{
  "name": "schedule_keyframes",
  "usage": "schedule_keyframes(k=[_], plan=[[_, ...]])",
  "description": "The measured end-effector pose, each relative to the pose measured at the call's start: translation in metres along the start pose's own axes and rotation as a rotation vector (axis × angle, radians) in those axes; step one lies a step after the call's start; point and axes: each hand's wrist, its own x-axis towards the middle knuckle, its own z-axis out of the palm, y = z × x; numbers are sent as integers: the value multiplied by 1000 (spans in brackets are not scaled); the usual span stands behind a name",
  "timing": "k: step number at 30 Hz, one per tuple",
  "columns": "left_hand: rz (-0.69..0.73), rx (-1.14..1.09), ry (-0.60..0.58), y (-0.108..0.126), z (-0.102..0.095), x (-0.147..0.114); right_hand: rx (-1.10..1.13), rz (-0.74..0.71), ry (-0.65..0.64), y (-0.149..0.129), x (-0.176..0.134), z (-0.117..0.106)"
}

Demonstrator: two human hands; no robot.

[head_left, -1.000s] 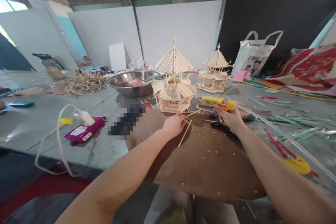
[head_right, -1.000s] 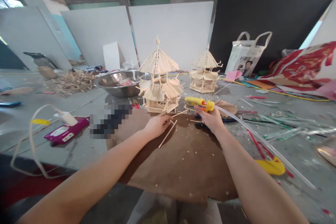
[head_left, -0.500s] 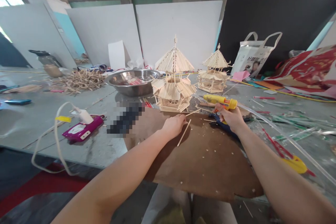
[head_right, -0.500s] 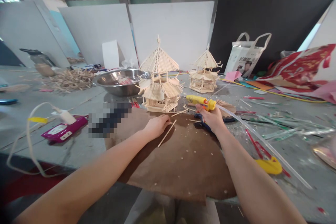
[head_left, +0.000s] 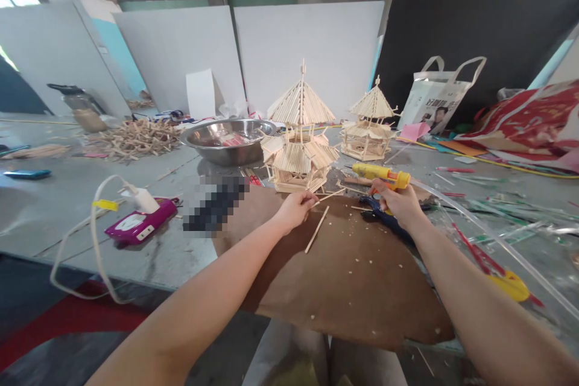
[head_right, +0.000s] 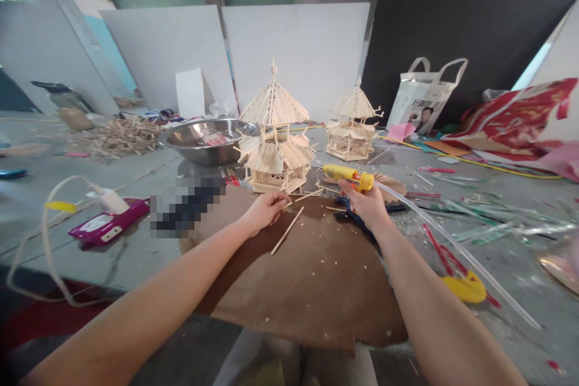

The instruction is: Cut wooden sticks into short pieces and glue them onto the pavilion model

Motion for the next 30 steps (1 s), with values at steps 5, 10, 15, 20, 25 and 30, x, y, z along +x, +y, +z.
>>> schedule_keyframes(k=[5, 10, 15, 20, 25, 30], plan=[[-115, -343, -37, 2, -3, 1, 7, 18, 6, -1, -1, 3], [-159, -412, -61, 5, -4, -3, -52, 8, -14, 1, -3, 6], [-202, -600, -143, 4, -5, -2, -66, 19, -28, 2, -3, 8], [-163, -664, -120, 3, -7, 0, -91, -3, -49, 5, -3, 8], [-83, -661, -163, 3, -7, -1, -104, 13, -46, 6, -3, 8], [-104, -561, -163, -1, -7, 1, -112, 11, -42, 10, -1, 8]])
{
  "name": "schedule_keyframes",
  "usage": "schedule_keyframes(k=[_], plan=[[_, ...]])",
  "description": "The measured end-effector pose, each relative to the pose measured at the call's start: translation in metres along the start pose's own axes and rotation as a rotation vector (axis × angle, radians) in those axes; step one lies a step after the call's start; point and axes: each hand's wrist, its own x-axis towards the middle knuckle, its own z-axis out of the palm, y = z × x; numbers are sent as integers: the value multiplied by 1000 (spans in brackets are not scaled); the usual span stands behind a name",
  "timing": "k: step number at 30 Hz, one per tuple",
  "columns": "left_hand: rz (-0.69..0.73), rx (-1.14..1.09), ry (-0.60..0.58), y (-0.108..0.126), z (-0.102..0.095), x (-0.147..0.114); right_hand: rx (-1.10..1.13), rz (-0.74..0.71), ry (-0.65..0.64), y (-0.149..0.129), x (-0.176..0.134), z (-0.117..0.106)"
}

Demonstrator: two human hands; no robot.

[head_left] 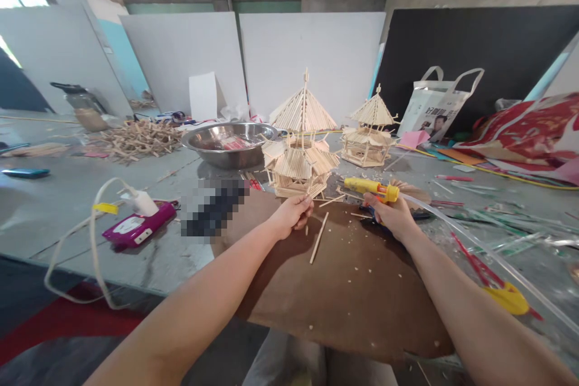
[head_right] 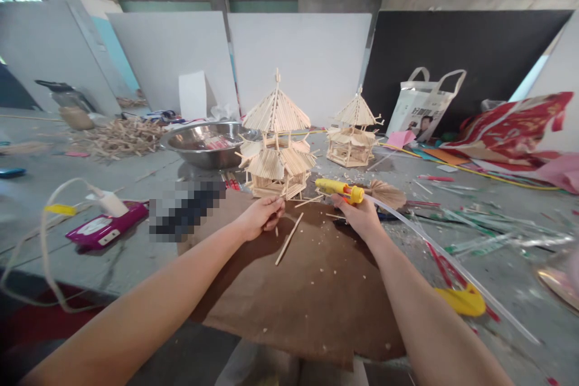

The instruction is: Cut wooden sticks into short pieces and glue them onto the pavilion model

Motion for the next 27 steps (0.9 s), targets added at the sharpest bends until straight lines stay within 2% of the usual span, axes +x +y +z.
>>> schedule_keyframes(k=[5, 8, 11, 14, 16, 22, 27], plan=[[-3, 113, 139, -5, -2, 5, -12, -20, -14, 3, 2, -2], [29, 256, 191, -7, -2, 6, 0, -17, -8, 1, 2, -2], [81, 521, 214, -6, -1, 5, 18, -8, 3, -1, 2, -3], [211, 830, 206, -5, 2, 2, 14, 1, 8, -2, 2, -3], [275, 949, 199, -4, 4, 0, 6, 3, 12, -2, 2, -3], [297, 1034, 215, -9, 7, 0, -20, -13, -18, -2, 2, -6], [338, 1109, 196, -11, 8, 2, -88, 26, -15, -1, 5, -12]])
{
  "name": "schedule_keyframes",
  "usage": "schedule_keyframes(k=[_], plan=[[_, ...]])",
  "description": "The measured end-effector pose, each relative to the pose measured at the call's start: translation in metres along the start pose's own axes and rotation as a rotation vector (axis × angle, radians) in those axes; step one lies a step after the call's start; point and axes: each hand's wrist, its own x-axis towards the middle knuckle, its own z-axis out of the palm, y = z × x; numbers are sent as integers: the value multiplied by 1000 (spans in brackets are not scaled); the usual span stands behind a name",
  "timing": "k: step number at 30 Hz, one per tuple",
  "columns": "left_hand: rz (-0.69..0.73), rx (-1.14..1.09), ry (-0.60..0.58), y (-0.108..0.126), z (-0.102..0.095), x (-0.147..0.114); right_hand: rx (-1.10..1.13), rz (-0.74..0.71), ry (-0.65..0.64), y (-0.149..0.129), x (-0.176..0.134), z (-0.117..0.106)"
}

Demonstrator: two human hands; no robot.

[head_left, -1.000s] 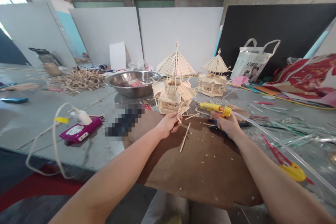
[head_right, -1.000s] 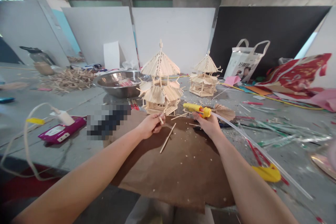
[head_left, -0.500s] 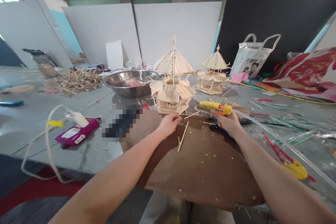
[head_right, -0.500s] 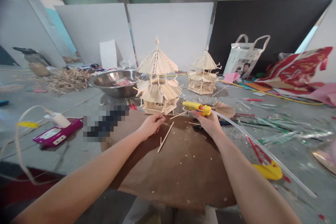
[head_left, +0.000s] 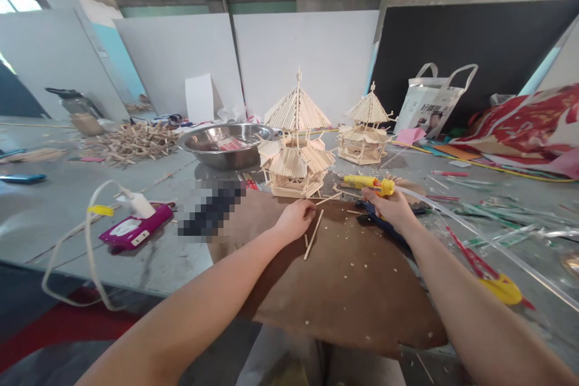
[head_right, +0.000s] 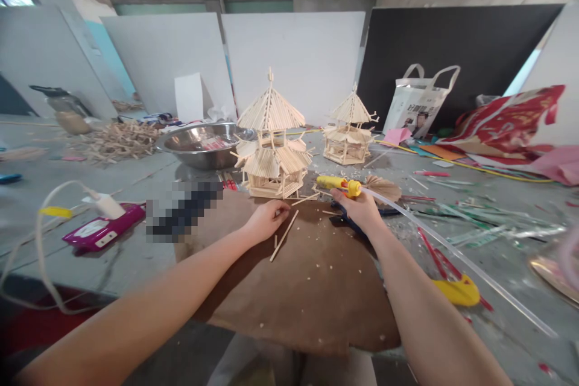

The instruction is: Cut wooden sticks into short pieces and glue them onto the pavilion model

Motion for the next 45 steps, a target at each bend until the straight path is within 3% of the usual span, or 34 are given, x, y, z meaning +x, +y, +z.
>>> schedule_keyframes(k=[12, 19, 28, 45], plan=[[-9, 255, -214, 26, -11, 16, -34, -16, 3, 5, 2, -1], [-137, 387, -197, 41, 3, 23, -50, -46, -1, 9, 3, -2], [-212, 322, -108, 28, 12, 28, -73, -10, 8, 9, 3, 0], [-187, 248, -97, 21, 11, 19, -71, -14, 2, 8, 0, 3]])
